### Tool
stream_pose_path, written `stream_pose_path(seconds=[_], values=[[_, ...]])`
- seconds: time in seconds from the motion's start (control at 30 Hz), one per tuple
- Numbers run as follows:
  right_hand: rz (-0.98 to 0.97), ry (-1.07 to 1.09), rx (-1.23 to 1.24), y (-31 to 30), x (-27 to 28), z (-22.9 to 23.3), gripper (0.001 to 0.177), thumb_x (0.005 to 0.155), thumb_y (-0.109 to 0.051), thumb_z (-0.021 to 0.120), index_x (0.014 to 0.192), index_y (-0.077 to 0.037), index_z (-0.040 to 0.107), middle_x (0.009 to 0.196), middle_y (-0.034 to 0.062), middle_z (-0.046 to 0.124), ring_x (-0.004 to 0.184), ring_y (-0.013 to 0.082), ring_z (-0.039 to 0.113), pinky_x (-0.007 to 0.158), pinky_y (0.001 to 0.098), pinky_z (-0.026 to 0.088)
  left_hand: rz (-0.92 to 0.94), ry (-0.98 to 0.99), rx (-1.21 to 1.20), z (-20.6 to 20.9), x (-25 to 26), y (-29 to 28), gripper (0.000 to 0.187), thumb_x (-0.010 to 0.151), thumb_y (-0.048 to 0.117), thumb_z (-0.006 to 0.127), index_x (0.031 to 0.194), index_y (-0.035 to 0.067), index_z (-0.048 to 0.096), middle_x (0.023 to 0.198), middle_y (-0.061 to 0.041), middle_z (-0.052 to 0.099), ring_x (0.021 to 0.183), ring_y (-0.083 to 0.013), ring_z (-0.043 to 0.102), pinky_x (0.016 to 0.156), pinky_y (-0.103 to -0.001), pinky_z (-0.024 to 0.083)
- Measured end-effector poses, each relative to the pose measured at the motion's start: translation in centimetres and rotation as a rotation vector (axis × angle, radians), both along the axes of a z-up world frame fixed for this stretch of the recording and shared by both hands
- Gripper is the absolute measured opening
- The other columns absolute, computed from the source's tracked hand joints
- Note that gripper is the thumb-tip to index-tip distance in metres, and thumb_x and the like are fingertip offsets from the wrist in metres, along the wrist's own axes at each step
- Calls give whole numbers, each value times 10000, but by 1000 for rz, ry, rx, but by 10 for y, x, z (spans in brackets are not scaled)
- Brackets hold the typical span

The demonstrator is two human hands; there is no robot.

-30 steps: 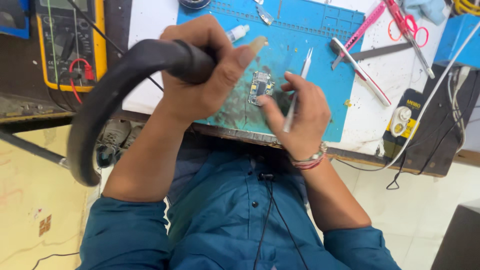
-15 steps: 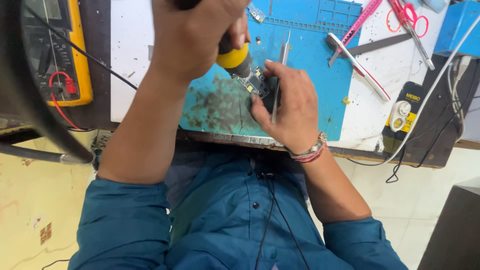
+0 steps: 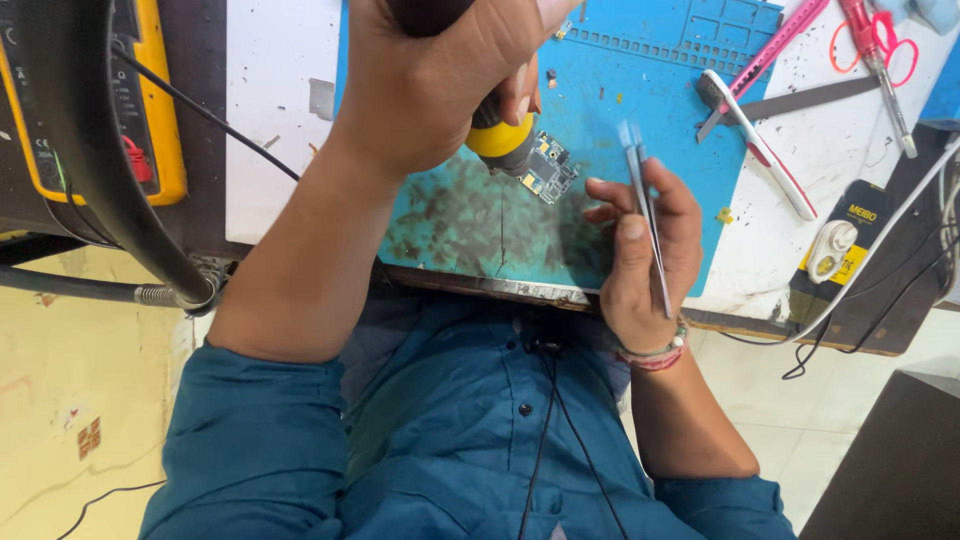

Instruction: The person uses a soldering iron to work on a small circuit board, then switches to a hot air gun to heat components while holding the board with tweezers. They apply a liquid from a syringe onto the board and continue soldering with the iron.

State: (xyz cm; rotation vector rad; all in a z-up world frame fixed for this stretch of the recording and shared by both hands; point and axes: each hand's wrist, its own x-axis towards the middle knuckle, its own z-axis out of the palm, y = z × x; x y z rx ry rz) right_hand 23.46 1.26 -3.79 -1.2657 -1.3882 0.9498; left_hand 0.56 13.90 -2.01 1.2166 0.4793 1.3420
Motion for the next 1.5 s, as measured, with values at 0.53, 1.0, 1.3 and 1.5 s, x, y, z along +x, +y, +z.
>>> stream_pose_path(seconds=[0.53,1.0,1.3,1.5], values=[[-26,-127,-42,6,-8,1,159,1013,5,752,1167,25,713,1008,62,750,804,61,656,724,191,503,40,59,19,-6,-5,0,157,1140,103,612,1103,-19,704,782,-73,668,659,-138,682,669,-299,612],[-28,-185,-69,7,-9,1,131,973,8,781,1084,22,713,912,27,724,761,36,600,680,192,460,32,-6,-113,-1,-4,-2,132,1112,77,648,1054,-22,711,763,-83,655,646,-175,679,656,-330,597],[-20,-186,-28,9,-11,1,126,963,18,788,1069,21,719,923,26,723,771,35,605,689,196,470,11,-56,-96,2,-9,-4,236,1161,78,681,956,-38,678,709,-103,620,632,-217,667,685,-382,619],[-31,-178,-36,9,-12,0,127,956,15,790,1059,24,717,878,16,717,741,23,591,661,186,456,-12,-66,-74,1,-11,2,229,1144,93,680,950,-30,687,708,-96,612,632,-220,665,672,-371,601]])
